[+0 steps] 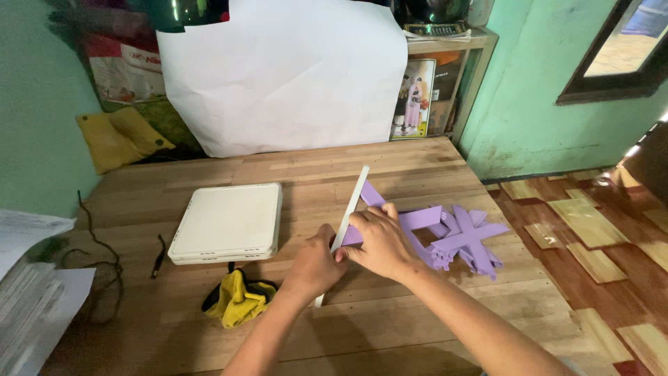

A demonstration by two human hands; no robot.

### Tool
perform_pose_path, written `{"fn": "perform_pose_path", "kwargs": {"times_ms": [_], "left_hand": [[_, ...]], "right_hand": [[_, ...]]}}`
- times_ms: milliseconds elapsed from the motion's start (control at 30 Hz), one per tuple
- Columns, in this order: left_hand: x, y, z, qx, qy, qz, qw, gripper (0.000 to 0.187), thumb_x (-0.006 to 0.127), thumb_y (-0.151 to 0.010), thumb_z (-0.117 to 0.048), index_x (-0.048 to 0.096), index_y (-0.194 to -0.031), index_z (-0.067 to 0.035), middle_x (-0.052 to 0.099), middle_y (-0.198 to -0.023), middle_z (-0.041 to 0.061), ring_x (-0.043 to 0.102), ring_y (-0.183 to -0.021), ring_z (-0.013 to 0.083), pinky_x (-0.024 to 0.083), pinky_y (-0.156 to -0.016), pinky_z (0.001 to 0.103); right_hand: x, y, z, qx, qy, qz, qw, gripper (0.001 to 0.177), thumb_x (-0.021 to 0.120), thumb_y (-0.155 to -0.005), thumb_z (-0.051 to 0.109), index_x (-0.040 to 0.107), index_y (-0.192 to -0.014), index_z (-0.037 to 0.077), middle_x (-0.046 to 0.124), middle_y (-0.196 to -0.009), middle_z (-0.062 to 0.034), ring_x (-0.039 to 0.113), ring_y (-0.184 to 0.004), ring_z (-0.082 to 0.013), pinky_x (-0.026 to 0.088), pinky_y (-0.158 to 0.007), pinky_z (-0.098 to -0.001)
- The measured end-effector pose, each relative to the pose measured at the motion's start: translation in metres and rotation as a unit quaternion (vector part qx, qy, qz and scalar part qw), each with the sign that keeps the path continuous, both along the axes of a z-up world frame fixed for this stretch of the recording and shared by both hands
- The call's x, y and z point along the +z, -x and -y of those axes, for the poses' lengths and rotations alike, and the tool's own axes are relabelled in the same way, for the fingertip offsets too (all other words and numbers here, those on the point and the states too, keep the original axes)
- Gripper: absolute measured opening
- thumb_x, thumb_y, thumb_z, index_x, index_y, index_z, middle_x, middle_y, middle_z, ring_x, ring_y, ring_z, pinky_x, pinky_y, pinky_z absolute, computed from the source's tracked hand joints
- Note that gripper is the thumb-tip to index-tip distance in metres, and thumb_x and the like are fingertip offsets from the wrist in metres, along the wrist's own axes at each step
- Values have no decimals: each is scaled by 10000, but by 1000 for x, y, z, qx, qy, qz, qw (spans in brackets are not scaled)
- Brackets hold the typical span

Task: The person assembles a small plastic shelving unit by inserting purple X-shaped supports into white trays. After assembling and disassembling the unit, the person wipes the white trays with a yellow cloth. The person handles the trays and supports one at a time on a wooden table.

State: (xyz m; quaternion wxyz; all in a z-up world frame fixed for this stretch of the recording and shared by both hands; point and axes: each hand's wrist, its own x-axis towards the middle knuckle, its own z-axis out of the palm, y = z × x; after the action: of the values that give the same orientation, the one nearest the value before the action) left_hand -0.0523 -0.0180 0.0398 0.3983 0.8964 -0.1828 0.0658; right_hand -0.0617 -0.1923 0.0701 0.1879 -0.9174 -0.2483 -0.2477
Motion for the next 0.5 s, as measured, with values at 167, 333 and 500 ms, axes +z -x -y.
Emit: {"fn": "perform_pose_path", "kwargs": {"times_ms": [167, 333, 500], "left_hand": [[-4, -1, 0, 9, 13, 25, 1000, 285, 738, -753, -95, 561, -956, -2, 698, -885, 286, 687, -907, 472, 556, -769, 520], [-5, 0, 1, 15, 26, 35, 999, 295, 746, -737, -80, 566, -953, 9, 689, -874, 295, 678, -899, 483, 547, -760, 527], [-7, -1, 5, 18, 50, 33, 998, 255, 730, -782, -82, 577, -965, 10, 695, -884, 294, 678, -901, 488, 547, -757, 527]], "right_hand": [[4, 2, -3, -15, 10, -19, 1000, 597, 830, -680, 606, 665, -889, 72, 717, -900, -121, 637, -932, -279, 369, -895, -422], [6, 3, -6, -32, -11, -27, 999, 537, 839, -653, 591, 695, -815, 101, 715, -812, -107, 647, -858, -268, 385, -870, -412], [18, 5, -3, -51, 19, -43, 998, 548, 834, -642, 632, 753, -872, 142, 713, -783, -100, 653, -817, -260, 401, -890, -397]]}}
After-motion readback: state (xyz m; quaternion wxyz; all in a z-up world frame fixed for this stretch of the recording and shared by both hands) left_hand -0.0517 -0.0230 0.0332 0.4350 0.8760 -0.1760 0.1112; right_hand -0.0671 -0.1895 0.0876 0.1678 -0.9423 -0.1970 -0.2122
